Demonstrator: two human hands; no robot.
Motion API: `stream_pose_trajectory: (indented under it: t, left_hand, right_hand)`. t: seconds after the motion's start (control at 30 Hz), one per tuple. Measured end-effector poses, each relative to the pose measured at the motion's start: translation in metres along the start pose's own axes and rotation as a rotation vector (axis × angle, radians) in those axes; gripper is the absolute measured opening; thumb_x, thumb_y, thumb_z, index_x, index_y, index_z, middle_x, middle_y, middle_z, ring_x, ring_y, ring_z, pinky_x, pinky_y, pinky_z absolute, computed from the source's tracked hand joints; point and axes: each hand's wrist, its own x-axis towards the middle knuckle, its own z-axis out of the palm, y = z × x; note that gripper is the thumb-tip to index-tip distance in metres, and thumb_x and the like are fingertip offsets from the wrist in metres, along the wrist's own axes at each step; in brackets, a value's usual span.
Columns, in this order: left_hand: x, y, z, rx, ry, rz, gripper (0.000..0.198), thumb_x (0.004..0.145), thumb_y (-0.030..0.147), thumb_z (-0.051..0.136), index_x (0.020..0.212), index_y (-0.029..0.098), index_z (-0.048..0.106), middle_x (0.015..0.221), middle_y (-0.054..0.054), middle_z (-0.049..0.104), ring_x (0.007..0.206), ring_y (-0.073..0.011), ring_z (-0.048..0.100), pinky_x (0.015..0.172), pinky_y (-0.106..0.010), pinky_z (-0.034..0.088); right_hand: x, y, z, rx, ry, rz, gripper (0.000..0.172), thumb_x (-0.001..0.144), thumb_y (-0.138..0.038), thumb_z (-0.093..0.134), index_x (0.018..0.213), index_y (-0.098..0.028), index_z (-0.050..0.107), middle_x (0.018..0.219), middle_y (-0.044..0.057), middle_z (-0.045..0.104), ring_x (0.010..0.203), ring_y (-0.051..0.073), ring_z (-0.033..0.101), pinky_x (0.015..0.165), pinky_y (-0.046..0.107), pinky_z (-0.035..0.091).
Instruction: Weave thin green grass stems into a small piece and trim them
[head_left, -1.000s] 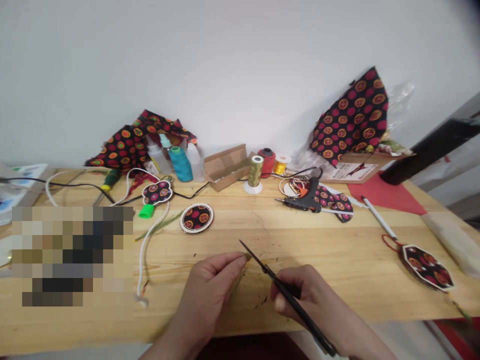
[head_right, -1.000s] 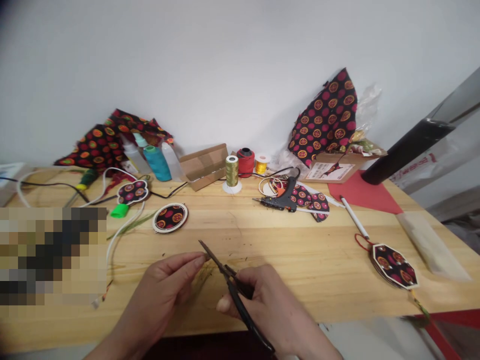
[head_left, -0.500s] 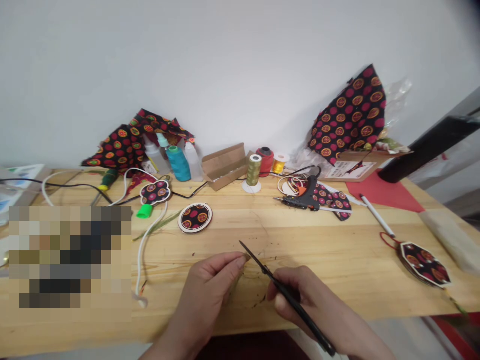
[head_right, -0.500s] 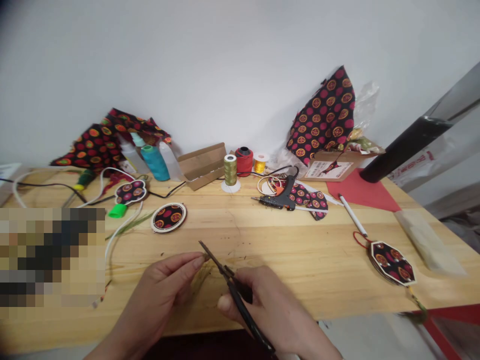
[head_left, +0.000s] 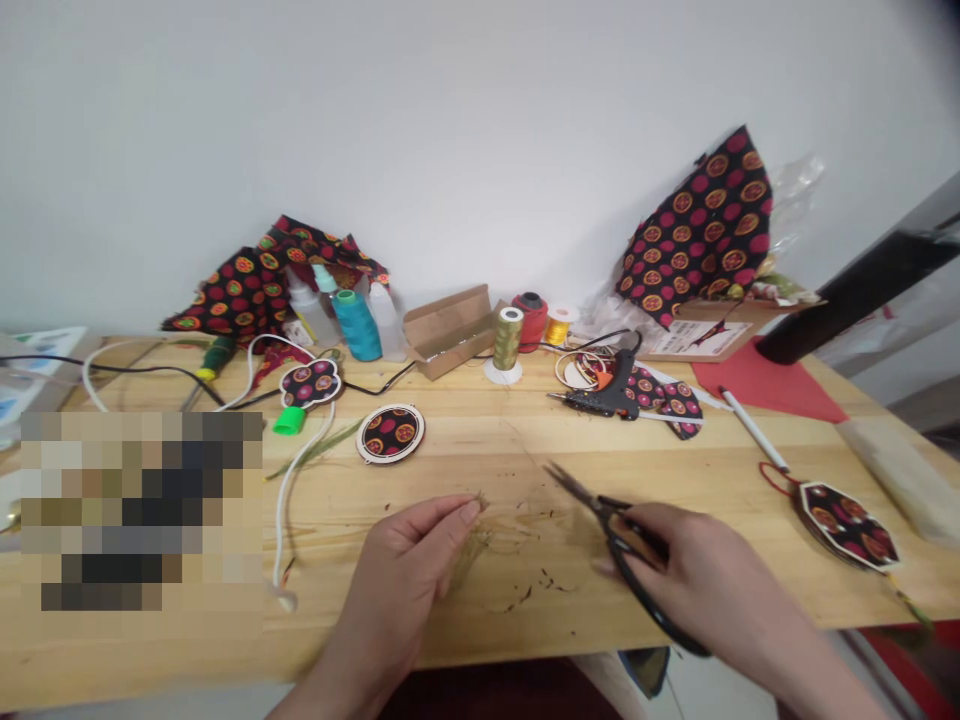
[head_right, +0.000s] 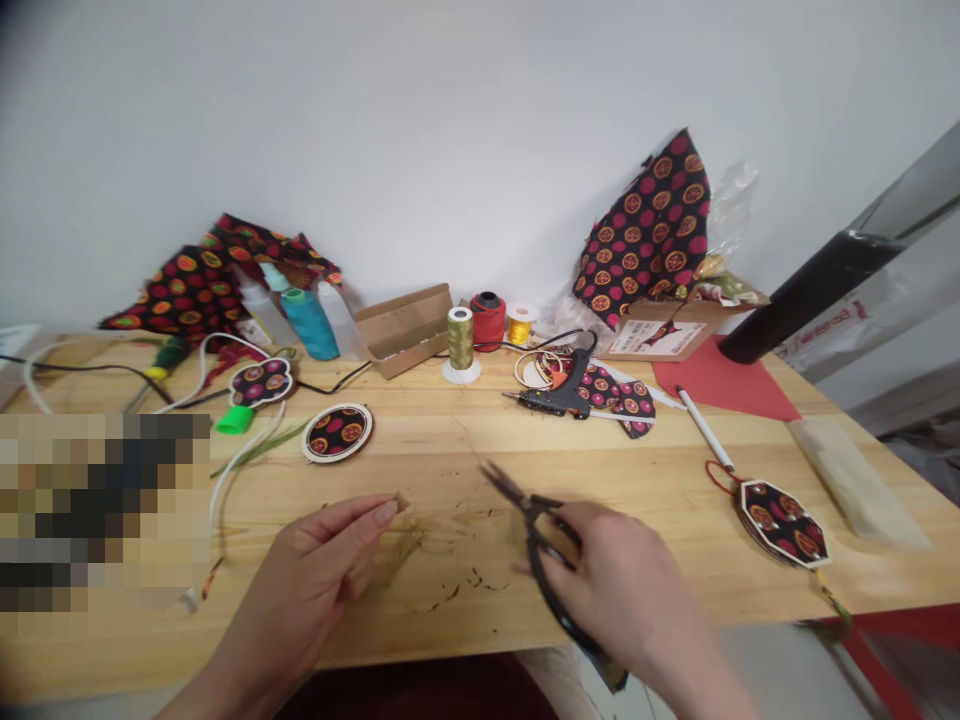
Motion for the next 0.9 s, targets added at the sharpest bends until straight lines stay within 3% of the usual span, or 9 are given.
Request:
stream_pose_trajectory:
  t: [0.17, 0.33, 0.43, 0.57, 0.67, 0.77, 0.83, 0.9]
  left_hand:
    - [-0.001, 0.000, 0.000, 0.028, 0.001, -0.019, 0.031, 0.068, 0.038, 0.070, 0.083, 0.011, 0.071, 0.037, 0.010, 0.032, 0.039, -0.0037, 0.021, 0.038, -0.019, 0.015]
    - [0.000, -0.003, 0.001, 0.038, -0.031, -0.001, 0.031, 0.072, 0.037, 0.068, 0.088, 0.011, 0.070, 0.038, 0.011, 0.033, 0.039, -0.0041, 0.023, 0.039, -0.019, 0.015]
    - [0.001, -0.003, 0.001, 0.023, -0.048, 0.000, 0.030, 0.072, 0.037, 0.067, 0.087, 0.011, 0.069, 0.038, 0.011, 0.032, 0.039, -0.0040, 0.023, 0.039, -0.020, 0.015]
    - [0.000, -0.003, 0.000, 0.007, -0.038, 0.008, 0.029, 0.072, 0.036, 0.068, 0.086, 0.011, 0.069, 0.036, 0.011, 0.032, 0.038, -0.0040, 0.023, 0.039, -0.019, 0.016]
    - [0.000, -0.002, 0.000, 0.000, -0.030, 0.004, 0.028, 0.071, 0.036, 0.068, 0.084, 0.011, 0.070, 0.037, 0.010, 0.033, 0.039, -0.0039, 0.024, 0.039, -0.019, 0.017]
    - [-0.001, -0.001, 0.001, -0.015, -0.007, -0.005, 0.026, 0.070, 0.035, 0.069, 0.082, 0.011, 0.070, 0.038, 0.010, 0.034, 0.039, -0.0037, 0.025, 0.038, -0.018, 0.017]
    - [-0.001, 0.000, 0.003, -0.021, 0.006, -0.006, 0.026, 0.069, 0.034, 0.070, 0.080, 0.011, 0.071, 0.038, 0.010, 0.035, 0.039, -0.0036, 0.025, 0.038, -0.018, 0.017]
    - [-0.001, 0.000, 0.003, -0.022, 0.008, -0.004, 0.026, 0.068, 0.035, 0.070, 0.079, 0.011, 0.071, 0.037, 0.010, 0.034, 0.038, -0.0035, 0.024, 0.038, -0.018, 0.017]
  right_hand:
    - [0.011, 0.039, -0.008, -0.240, 0.051, 0.282, 0.034, 0.078, -0.045, 0.044, 0.091, -0.022, 0.065, 0.093, 0.013, 0.070, 0.085, 0.033, 0.064, 0.064, 0.036, 0.041]
    - [0.015, 0.057, -0.007, -0.236, 0.067, 0.357, 0.040, 0.079, -0.048, 0.041, 0.097, -0.020, 0.063, 0.090, 0.014, 0.070, 0.084, 0.033, 0.065, 0.065, 0.037, 0.043]
    - [0.016, 0.063, -0.003, -0.256, 0.109, 0.326, 0.041, 0.079, -0.048, 0.042, 0.098, -0.019, 0.063, 0.096, 0.014, 0.068, 0.085, 0.032, 0.065, 0.067, 0.037, 0.044]
    - [0.015, 0.069, 0.001, -0.296, 0.165, 0.213, 0.037, 0.081, -0.043, 0.043, 0.100, -0.018, 0.063, 0.095, 0.012, 0.065, 0.084, 0.029, 0.063, 0.070, 0.038, 0.046]
    - [0.011, 0.058, 0.002, -0.335, 0.298, 0.111, 0.032, 0.084, -0.037, 0.044, 0.096, -0.015, 0.064, 0.090, 0.014, 0.064, 0.085, 0.030, 0.060, 0.074, 0.040, 0.045]
    - [0.006, 0.025, 0.008, -0.203, 0.454, -0.148, 0.025, 0.086, -0.027, 0.045, 0.096, -0.014, 0.063, 0.095, 0.013, 0.063, 0.093, 0.028, 0.054, 0.082, 0.041, 0.042]
    - [0.005, -0.005, 0.018, -0.023, 0.402, -0.399, 0.018, 0.086, -0.021, 0.047, 0.093, -0.017, 0.063, 0.091, 0.009, 0.063, 0.091, 0.023, 0.052, 0.080, 0.036, 0.042]
    - [0.006, -0.032, 0.034, 0.065, 0.292, -0.533, 0.015, 0.085, -0.015, 0.049, 0.084, -0.020, 0.063, 0.081, 0.005, 0.062, 0.084, 0.021, 0.050, 0.074, 0.033, 0.042]
